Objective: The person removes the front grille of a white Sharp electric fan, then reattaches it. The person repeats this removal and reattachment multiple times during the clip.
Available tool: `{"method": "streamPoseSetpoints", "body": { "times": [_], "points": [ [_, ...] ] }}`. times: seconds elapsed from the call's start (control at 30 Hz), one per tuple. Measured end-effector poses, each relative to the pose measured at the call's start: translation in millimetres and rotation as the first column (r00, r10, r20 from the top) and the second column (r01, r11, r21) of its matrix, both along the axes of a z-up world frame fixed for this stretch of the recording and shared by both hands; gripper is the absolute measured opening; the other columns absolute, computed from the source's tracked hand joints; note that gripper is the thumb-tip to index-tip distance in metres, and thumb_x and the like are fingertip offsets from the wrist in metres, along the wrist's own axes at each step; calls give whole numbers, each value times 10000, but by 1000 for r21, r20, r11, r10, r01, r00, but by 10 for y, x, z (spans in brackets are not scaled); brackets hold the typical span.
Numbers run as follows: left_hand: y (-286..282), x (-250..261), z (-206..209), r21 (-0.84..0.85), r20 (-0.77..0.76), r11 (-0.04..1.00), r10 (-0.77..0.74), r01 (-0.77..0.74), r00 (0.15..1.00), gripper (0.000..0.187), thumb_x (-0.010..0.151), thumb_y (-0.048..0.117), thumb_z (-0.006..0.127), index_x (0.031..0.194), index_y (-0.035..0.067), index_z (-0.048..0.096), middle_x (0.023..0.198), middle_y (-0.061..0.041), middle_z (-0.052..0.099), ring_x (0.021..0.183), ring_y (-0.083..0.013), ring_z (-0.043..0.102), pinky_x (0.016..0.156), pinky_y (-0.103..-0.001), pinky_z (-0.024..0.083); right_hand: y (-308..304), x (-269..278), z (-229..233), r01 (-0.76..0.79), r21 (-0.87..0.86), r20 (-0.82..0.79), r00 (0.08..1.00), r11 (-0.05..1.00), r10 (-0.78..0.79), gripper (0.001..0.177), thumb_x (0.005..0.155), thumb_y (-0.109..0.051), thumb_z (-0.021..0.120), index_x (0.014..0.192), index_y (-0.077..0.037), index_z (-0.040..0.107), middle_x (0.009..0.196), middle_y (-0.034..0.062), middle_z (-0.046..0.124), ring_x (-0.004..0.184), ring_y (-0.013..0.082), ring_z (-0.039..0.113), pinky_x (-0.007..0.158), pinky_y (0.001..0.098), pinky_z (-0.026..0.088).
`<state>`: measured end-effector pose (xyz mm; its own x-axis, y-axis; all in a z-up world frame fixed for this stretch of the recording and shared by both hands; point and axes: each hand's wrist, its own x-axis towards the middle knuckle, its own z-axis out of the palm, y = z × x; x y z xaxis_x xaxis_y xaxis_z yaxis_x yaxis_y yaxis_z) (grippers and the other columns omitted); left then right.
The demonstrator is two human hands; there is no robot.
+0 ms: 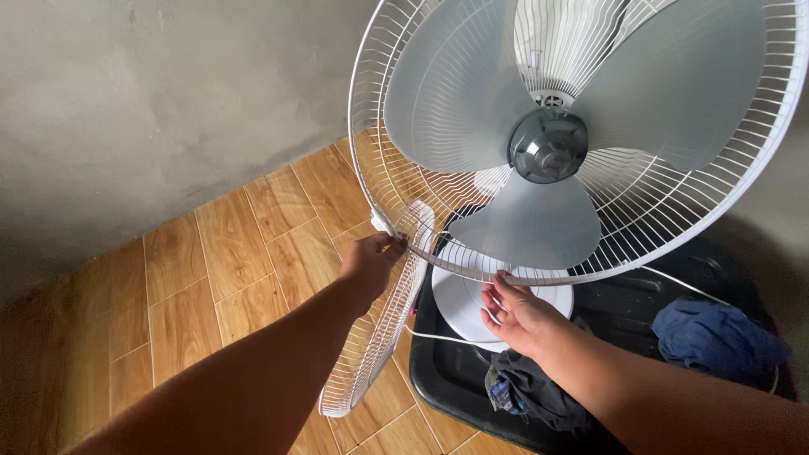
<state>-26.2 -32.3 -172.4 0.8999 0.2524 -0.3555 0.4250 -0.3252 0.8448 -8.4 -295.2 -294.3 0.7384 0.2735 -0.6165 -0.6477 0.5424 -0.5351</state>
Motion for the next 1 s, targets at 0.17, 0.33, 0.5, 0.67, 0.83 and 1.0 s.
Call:
{"method": "streamPoseSetpoints", "body": {
  "times": [0.17, 0.33, 0.5, 0.67, 0.83, 1.0],
  "points": [
    [39, 57, -187, 146, 223, 989, -38, 5, 974, 320, 938, 369, 710, 1089, 97, 783, 814, -48, 723, 669, -131, 589, 651, -324, 504, 29, 29, 5, -10, -57, 12, 1000, 998, 10, 210, 902, -278, 723, 1025, -230, 560, 1025, -30, 639, 1004, 135, 588, 958, 407, 454],
    [45, 130, -276, 159, 208, 987, -43, 10, 977, 297, 948, 323, 703, 1091, 75, 783, 814, -66, 735, 693, -134, 610, 668, -334, 520, -15, -16, -48, -79, -55, 69, 994, 995, 83, 208, 885, -260, 730, 1031, -228, 585, 1031, -38, 661, 1001, 122, 577, 932, 391, 441],
    [-21, 99, -289, 108, 168, 994, -20, 2, 986, 291, 908, 281, 767, 1105, 68, 778, 804, -56, 717, 688, -123, 611, 644, -331, 517, -28, 1, -123, -48, -77, 65, 996, 996, 53, 185, 896, -266, 729, 1026, -221, 605, 1044, -43, 670, 1032, 122, 582, 955, 365, 445],
    [-87, 82, -312, 0, 120, 1000, -9, 9, 993, 290, 907, 256, 770, 1162, 120, 796, 786, -59, 609, 673, -147, 506, 614, -357, 454, -50, 5, -149, -55, -76, 96, 993, 996, 62, 159, 908, -264, 721, 1022, -201, 629, 1050, -30, 685, 1062, 137, 601, 979, 378, 441],
    [-33, 125, -329, 31, 94, 999, -43, 40, 995, 282, 907, 277, 761, 1136, 114, 788, 834, -25, 697, 722, -107, 587, 655, -300, 502, 12, -29, -118, -109, -39, 76, 991, 993, 112, 129, 906, -230, 723, 1012, -222, 649, 1074, -48, 698, 1045, 116, 584, 975, 371, 426],
    [-14, 158, -324, 48, 111, 993, -111, 106, 988, 283, 918, 289, 753, 1102, 76, 779, 770, -42, 671, 637, -140, 564, 596, -347, 490, 188, -25, -119, -107, 22, 56, 993, 994, 105, 101, 918, -234, 715, 1003, -216, 665, 1056, -48, 685, 1024, 119, 577, 963, 371, 428]
  ]
}}
